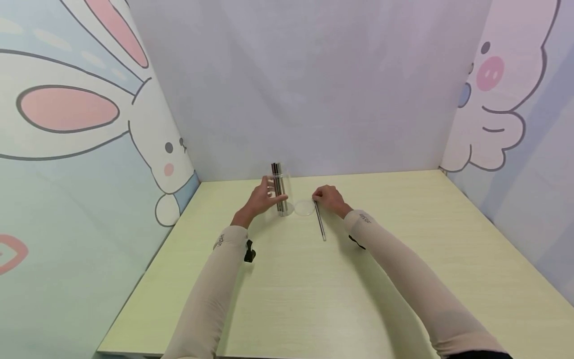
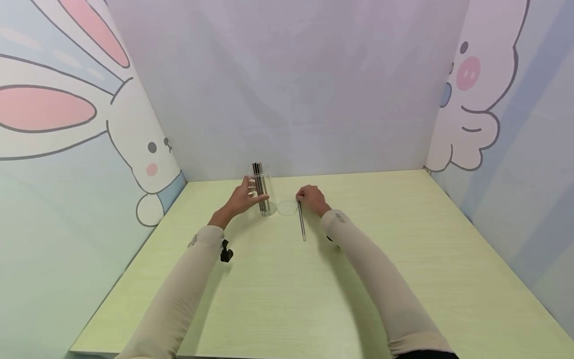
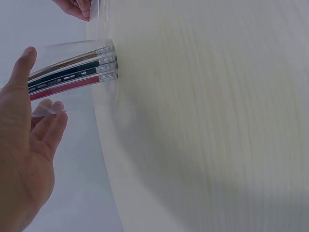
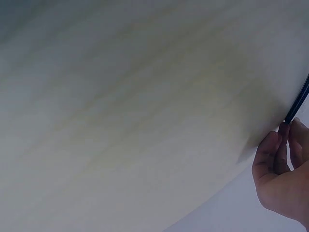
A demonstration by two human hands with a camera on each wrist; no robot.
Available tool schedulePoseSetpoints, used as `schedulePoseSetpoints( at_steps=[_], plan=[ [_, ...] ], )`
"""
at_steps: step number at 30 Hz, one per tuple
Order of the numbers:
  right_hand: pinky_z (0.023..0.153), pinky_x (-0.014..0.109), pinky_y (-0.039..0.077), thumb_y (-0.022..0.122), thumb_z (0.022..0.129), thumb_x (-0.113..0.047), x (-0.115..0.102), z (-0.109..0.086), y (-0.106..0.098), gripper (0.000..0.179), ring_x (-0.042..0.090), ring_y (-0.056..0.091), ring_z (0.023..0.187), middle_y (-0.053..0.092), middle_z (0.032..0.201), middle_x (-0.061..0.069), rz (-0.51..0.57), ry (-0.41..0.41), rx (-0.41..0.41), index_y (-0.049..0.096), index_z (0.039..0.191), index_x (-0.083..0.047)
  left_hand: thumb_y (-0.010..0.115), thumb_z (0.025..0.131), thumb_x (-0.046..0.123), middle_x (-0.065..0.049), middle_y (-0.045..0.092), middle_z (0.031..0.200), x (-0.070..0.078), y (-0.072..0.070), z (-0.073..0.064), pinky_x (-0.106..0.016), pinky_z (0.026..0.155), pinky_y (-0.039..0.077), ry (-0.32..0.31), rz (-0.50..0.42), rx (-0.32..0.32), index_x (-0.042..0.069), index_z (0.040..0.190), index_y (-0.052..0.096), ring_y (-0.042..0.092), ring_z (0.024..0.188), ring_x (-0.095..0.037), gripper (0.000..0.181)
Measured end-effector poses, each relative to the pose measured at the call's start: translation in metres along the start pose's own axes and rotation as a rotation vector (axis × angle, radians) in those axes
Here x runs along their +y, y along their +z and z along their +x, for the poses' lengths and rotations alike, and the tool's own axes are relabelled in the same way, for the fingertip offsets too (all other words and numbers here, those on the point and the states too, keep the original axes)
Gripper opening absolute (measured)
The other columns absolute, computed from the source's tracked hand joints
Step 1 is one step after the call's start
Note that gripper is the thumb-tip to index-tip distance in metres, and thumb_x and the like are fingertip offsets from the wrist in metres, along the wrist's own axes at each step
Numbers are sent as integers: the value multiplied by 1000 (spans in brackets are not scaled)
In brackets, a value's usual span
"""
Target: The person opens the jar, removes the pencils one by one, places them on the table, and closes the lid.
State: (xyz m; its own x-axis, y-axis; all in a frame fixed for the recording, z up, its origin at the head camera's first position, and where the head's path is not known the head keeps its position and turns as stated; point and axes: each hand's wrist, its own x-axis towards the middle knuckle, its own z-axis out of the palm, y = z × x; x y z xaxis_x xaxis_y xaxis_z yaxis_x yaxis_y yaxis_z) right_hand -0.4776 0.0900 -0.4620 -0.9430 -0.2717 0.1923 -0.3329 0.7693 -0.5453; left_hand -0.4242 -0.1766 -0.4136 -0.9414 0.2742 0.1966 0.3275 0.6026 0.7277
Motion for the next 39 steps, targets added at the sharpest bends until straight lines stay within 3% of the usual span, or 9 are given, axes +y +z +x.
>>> schedulePoseSetpoints(
  at_steps=[18, 30, 39],
  plan=[
    [79, 37, 52, 67, 92, -23, -3, -4, -14, 23, 24, 64, 93, 70, 103, 12, 15, 0, 2, 71, 107, -5, 73, 83, 43, -13, 45, 139, 0, 2, 2, -43, 101, 45, 2, 1, 10, 14, 143, 23, 48, 128, -29, 83],
    [81, 41, 53, 68, 91, -21, -17, 3, -45, 25, 26, 66, 95, 70, 104, 13, 24, -116, 44, 70, 107, -2, 73, 82, 44, -13, 47, 137, 3, 3, 4, -45, 99, 46, -27, -9, 2, 16, 141, 24, 49, 126, -28, 82],
    [82, 42, 53, 66, 92, -24, -41, 13, -70, 30, 26, 65, 98, 69, 109, 13, 10, -147, 43, 68, 113, -2, 73, 83, 43, -12, 47, 137, -3, 3, 7, -43, 100, 46, 4, -22, 1, 16, 141, 25, 49, 127, -28, 81]
  ],
)
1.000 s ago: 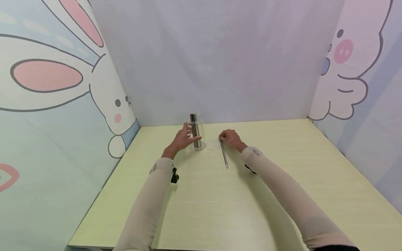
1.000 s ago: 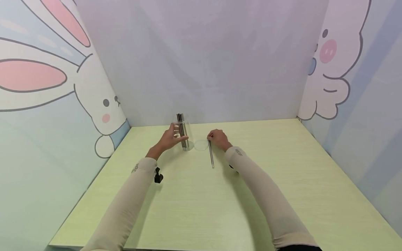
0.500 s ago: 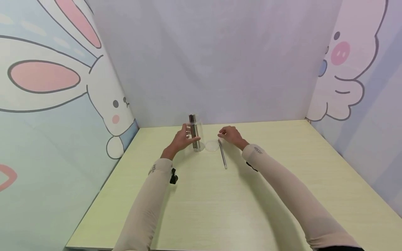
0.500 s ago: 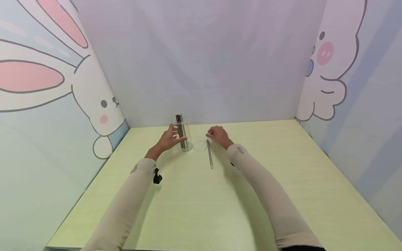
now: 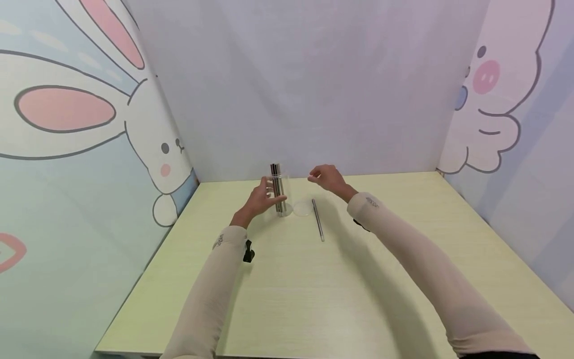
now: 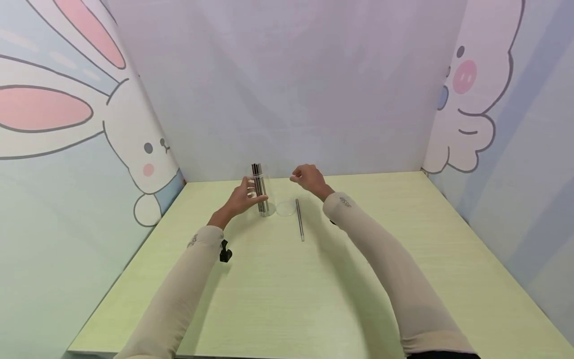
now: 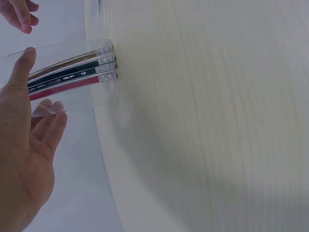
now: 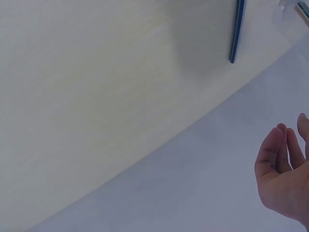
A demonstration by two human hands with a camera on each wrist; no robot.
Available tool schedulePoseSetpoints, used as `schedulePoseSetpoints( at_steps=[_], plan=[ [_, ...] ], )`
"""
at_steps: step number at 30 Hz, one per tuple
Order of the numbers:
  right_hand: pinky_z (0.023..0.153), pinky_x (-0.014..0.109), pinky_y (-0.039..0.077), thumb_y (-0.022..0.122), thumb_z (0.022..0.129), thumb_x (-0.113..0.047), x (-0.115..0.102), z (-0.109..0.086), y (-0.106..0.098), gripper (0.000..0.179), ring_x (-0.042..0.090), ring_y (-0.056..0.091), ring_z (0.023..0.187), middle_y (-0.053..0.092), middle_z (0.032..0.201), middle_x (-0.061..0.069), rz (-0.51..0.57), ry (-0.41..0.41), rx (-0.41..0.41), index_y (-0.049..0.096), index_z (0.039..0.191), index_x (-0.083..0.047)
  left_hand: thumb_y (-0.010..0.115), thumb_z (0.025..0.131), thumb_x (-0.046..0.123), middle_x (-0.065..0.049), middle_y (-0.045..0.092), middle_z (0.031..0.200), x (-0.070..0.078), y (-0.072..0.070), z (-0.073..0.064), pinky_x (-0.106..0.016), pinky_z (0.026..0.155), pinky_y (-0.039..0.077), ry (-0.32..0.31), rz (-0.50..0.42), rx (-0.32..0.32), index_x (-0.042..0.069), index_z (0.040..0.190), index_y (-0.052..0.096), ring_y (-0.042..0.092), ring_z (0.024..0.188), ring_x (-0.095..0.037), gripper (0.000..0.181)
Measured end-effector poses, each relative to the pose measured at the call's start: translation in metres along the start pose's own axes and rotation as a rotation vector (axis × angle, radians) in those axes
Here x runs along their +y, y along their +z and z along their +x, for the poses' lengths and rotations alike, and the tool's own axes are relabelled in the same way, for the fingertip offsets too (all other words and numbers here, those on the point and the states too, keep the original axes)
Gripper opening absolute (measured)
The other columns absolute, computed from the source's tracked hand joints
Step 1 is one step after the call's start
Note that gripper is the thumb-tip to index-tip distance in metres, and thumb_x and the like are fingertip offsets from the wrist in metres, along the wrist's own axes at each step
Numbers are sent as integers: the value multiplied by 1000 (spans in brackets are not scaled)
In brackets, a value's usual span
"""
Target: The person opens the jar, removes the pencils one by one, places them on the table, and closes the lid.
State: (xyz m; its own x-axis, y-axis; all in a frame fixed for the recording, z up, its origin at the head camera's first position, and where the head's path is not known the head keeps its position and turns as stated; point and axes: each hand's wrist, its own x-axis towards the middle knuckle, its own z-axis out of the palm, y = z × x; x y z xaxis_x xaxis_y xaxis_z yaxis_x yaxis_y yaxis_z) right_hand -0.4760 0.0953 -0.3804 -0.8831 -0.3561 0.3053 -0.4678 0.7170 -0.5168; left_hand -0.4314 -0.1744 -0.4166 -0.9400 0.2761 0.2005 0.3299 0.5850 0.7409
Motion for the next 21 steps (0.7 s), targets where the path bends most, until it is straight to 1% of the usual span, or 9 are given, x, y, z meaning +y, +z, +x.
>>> schedulePoseSetpoints(
  at_steps=[6, 12, 16, 21],
  plan=[
    [83, 41, 53, 65, 93, -25, -21, 6, -14, 30, 24, 64, 99, 68, 111, 11, 0, -32, 6, 68, 115, -4, 74, 83, 41, -13, 48, 136, 3, 1, -1, -45, 99, 46, 0, -2, 8, 16, 140, 26, 50, 125, -29, 79],
    [82, 40, 53, 65, 93, -24, -47, 12, -23, 29, 23, 65, 97, 69, 109, 10, 20, -63, 29, 69, 113, -4, 75, 83, 40, -13, 49, 134, 3, 0, -4, -46, 99, 46, 1, 0, 9, 16, 140, 25, 51, 124, -30, 79],
    [82, 40, 53, 66, 92, -24, -61, 17, -28, 30, 22, 65, 95, 69, 108, 10, 22, -85, 29, 68, 114, -4, 74, 82, 42, -12, 50, 132, 4, -1, -5, -45, 98, 47, -2, 10, 14, 18, 140, 25, 51, 123, -29, 80],
    [81, 37, 54, 66, 92, -24, -75, 20, -31, 28, 20, 64, 94, 69, 107, 8, 27, -92, 30, 69, 114, -6, 74, 82, 44, -11, 50, 133, 5, -1, -6, -44, 99, 46, 5, 14, 22, 17, 139, 26, 52, 123, -28, 80]
  ],
)
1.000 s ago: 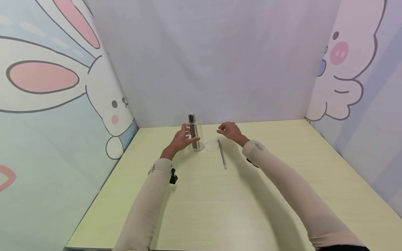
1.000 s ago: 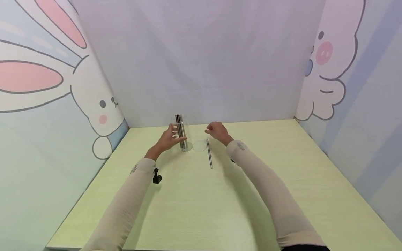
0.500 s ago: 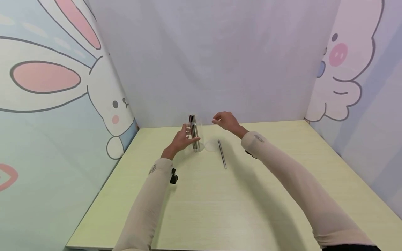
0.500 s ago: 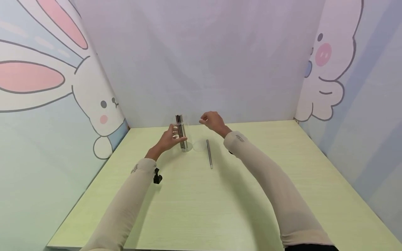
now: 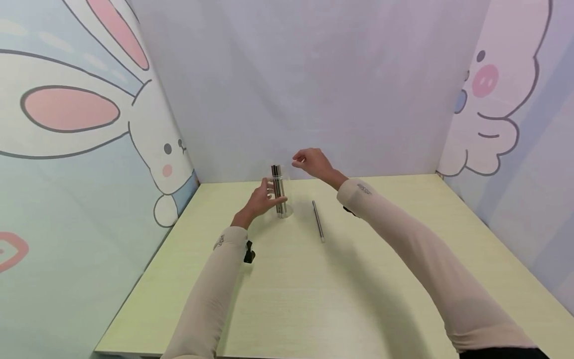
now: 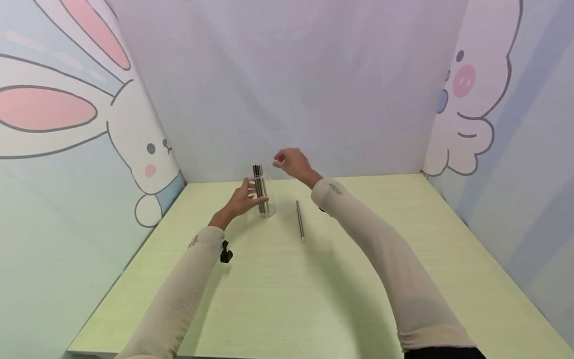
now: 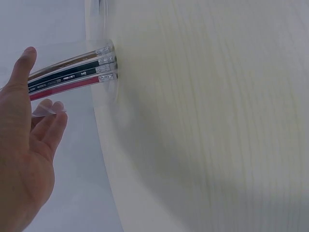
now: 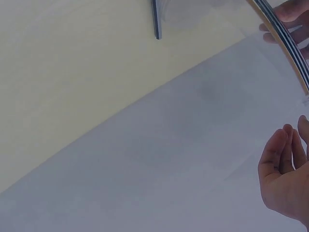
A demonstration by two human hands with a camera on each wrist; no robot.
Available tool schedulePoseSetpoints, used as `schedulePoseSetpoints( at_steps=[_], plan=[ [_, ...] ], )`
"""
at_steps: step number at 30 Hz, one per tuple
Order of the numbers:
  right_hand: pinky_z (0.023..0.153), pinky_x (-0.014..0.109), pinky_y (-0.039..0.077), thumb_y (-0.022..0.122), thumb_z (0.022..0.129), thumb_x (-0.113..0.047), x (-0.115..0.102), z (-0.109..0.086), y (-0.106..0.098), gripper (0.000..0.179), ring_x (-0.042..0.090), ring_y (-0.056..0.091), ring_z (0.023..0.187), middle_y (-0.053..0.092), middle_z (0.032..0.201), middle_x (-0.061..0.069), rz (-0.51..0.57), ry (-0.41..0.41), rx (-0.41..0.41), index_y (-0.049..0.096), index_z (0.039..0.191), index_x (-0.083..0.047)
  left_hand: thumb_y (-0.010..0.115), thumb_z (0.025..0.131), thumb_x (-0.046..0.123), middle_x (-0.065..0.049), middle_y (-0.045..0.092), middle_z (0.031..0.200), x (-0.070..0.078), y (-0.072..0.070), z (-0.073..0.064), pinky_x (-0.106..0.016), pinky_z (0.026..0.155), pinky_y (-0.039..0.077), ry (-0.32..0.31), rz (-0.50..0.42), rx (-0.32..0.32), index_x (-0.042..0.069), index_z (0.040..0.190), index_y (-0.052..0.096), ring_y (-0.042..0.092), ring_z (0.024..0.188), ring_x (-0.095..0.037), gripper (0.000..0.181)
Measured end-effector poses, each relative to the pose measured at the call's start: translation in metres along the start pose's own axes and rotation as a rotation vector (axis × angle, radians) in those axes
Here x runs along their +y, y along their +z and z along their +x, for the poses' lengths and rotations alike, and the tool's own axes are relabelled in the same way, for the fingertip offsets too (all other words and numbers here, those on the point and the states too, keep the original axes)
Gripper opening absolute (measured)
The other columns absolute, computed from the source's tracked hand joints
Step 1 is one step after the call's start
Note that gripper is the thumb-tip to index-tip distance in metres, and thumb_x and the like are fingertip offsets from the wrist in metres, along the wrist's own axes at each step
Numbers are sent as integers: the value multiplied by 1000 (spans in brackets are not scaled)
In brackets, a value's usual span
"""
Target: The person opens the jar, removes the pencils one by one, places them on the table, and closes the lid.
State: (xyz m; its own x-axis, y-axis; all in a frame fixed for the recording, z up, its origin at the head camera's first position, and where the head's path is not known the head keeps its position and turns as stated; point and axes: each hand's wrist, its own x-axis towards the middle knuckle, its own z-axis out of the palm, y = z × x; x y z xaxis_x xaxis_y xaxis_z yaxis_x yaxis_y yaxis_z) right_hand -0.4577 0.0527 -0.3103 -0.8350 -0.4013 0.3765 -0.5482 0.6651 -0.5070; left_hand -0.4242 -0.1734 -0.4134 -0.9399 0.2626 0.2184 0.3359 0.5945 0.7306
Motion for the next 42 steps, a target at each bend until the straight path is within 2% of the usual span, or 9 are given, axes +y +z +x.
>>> schedulePoseSetpoints(
  at_steps=[14, 20, 28, 33, 42],
  plan=[
    [81, 34, 54, 64, 93, -21, -21, 10, 11, 23, 17, 63, 95, 68, 108, 5, 10, -82, -7, 69, 114, -10, 73, 83, 44, -11, 48, 135, 1, -2, -3, -45, 99, 46, -1, -16, -13, 14, 139, 26, 50, 125, -28, 80],
    [79, 32, 53, 64, 93, -19, -32, 10, 17, 22, 15, 64, 92, 69, 105, 4, 20, -131, -15, 70, 113, -11, 73, 82, 47, -11, 49, 133, 0, -2, -2, -45, 99, 46, 6, 4, -5, 14, 141, 25, 50, 124, -29, 83],
    [77, 33, 54, 65, 93, -20, -36, 12, 27, 25, 15, 65, 89, 70, 106, 4, -37, -122, -50, 70, 115, -10, 73, 82, 45, -11, 48, 133, 0, 0, -1, -44, 100, 46, 5, 4, -2, 15, 138, 26, 50, 125, -30, 79],
    [79, 33, 55, 66, 92, -20, -40, 11, 25, 26, 17, 66, 91, 70, 108, 5, -59, -112, -82, 70, 116, -10, 73, 82, 46, -11, 48, 134, 2, 1, 0, -41, 100, 46, 2, 5, -7, 14, 138, 26, 50, 125, -29, 80],
    [78, 33, 54, 68, 91, -19, -40, 10, 27, 20, 15, 65, 90, 70, 102, 2, -48, -132, -66, 70, 109, -12, 74, 82, 43, -11, 50, 131, 2, 0, -1, -41, 100, 45, 2, -4, -4, 13, 137, 27, 51, 123, -27, 78]
  ],
)
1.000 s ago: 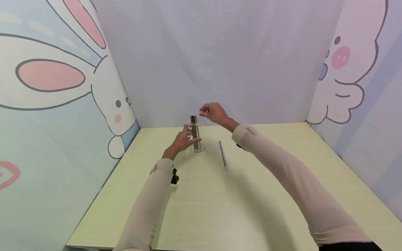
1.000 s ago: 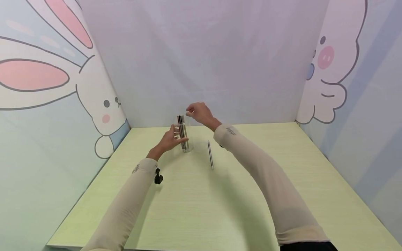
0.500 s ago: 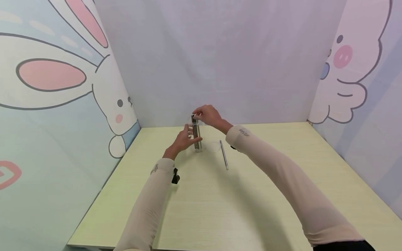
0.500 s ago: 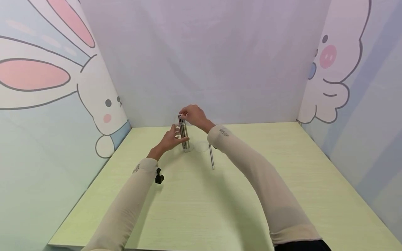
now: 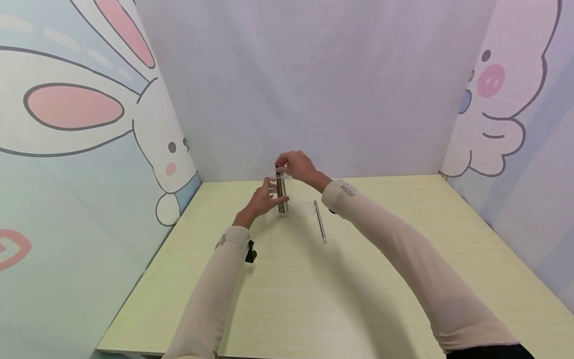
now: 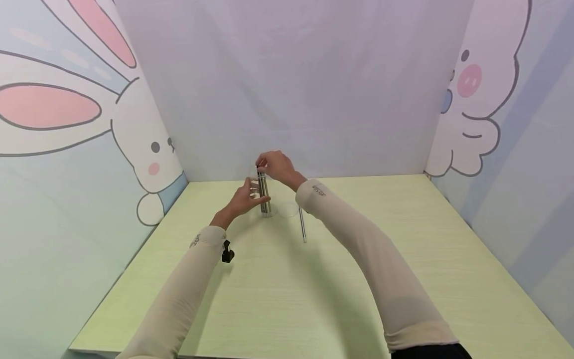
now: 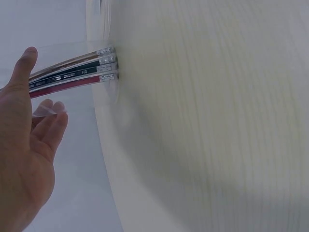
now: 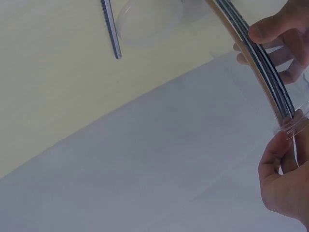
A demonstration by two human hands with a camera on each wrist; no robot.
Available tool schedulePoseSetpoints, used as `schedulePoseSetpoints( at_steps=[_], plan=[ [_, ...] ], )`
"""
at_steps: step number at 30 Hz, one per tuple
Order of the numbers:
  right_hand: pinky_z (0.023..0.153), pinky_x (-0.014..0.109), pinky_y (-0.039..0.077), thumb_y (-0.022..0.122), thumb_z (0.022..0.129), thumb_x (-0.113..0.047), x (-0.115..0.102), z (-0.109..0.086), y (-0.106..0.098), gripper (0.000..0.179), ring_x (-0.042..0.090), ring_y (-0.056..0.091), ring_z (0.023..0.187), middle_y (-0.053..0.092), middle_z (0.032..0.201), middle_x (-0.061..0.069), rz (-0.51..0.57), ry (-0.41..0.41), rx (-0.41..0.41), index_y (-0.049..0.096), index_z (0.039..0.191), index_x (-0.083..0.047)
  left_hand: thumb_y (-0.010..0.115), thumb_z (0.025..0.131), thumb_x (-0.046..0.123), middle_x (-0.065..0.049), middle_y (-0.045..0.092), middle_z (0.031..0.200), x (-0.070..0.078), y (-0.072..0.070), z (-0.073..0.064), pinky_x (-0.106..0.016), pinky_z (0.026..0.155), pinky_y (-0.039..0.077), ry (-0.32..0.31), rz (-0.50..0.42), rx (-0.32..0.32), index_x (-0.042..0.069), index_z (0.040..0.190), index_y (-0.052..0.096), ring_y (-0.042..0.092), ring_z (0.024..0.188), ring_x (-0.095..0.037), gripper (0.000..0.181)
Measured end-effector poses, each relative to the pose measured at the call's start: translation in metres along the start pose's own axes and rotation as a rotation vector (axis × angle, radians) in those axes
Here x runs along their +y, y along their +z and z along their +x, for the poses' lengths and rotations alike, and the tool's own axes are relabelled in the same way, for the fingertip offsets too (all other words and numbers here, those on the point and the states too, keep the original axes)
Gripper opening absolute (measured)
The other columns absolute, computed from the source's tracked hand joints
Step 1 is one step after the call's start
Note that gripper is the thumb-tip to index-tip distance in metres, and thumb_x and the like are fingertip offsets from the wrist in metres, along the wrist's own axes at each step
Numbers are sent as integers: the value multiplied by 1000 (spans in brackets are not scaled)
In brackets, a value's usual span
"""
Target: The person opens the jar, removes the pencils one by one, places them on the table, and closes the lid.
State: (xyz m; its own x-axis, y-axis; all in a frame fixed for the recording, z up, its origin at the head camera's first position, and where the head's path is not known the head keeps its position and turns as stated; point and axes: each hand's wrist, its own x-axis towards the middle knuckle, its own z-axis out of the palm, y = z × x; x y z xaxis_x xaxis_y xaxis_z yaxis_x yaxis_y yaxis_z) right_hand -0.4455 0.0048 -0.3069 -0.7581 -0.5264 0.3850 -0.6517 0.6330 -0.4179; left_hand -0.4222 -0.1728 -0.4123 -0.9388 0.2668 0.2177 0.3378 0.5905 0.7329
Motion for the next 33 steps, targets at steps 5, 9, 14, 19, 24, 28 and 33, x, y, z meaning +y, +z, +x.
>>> schedulePoseSetpoints(
  at_steps=[5, 9, 14, 19, 24, 28, 33],
  plan=[
    [78, 33, 54, 68, 91, -18, -1, 0, 4, 16, 14, 65, 90, 69, 101, 1, 2, 9, 4, 67, 106, -12, 74, 82, 44, -10, 51, 130, -4, 0, 0, -42, 99, 46, -3, 1, 1, 14, 138, 27, 52, 123, -26, 78],
    [78, 34, 54, 68, 91, -17, -1, 0, 5, 17, 15, 66, 92, 69, 102, 2, 8, 11, 0, 66, 106, -11, 73, 83, 44, -10, 50, 131, -5, 0, 0, -43, 99, 46, -3, 3, 4, 12, 139, 26, 51, 123, -26, 80],
    [77, 32, 55, 68, 91, -17, 1, 1, 7, 15, 14, 66, 92, 69, 103, 1, 11, 6, 5, 66, 105, -14, 73, 83, 43, -10, 50, 131, -5, 0, 0, -43, 99, 46, 2, 15, 6, 12, 139, 26, 51, 123, -26, 80],
    [76, 31, 55, 67, 91, -18, 5, 3, 9, 14, 13, 66, 91, 70, 103, 0, 12, -23, 28, 70, 105, -18, 73, 83, 44, -10, 50, 132, -5, 0, 0, -43, 99, 46, 4, 14, 1, 14, 140, 25, 51, 124, -26, 80],
    [79, 33, 55, 65, 93, -18, 8, 2, 8, 20, 13, 67, 91, 70, 107, 0, 45, -37, 69, 71, 111, -17, 72, 83, 46, -10, 49, 134, -5, 0, -2, -45, 98, 46, 3, 13, -8, 14, 140, 25, 51, 124, -26, 81],
    [79, 34, 55, 64, 94, -19, 9, 3, 2, 23, 14, 67, 91, 70, 110, 0, 55, -48, 132, 70, 115, -17, 72, 83, 45, -10, 49, 134, -3, 0, -1, -45, 99, 46, 8, 20, -12, 13, 140, 25, 51, 124, -27, 80],
    [78, 33, 55, 64, 93, -19, 7, 7, -8, 23, 14, 67, 91, 70, 110, 1, 63, -60, 187, 70, 115, -18, 72, 83, 45, -10, 50, 133, -1, -1, 0, -46, 100, 45, -2, 23, -10, 13, 140, 25, 50, 125, -28, 80]
  ],
)
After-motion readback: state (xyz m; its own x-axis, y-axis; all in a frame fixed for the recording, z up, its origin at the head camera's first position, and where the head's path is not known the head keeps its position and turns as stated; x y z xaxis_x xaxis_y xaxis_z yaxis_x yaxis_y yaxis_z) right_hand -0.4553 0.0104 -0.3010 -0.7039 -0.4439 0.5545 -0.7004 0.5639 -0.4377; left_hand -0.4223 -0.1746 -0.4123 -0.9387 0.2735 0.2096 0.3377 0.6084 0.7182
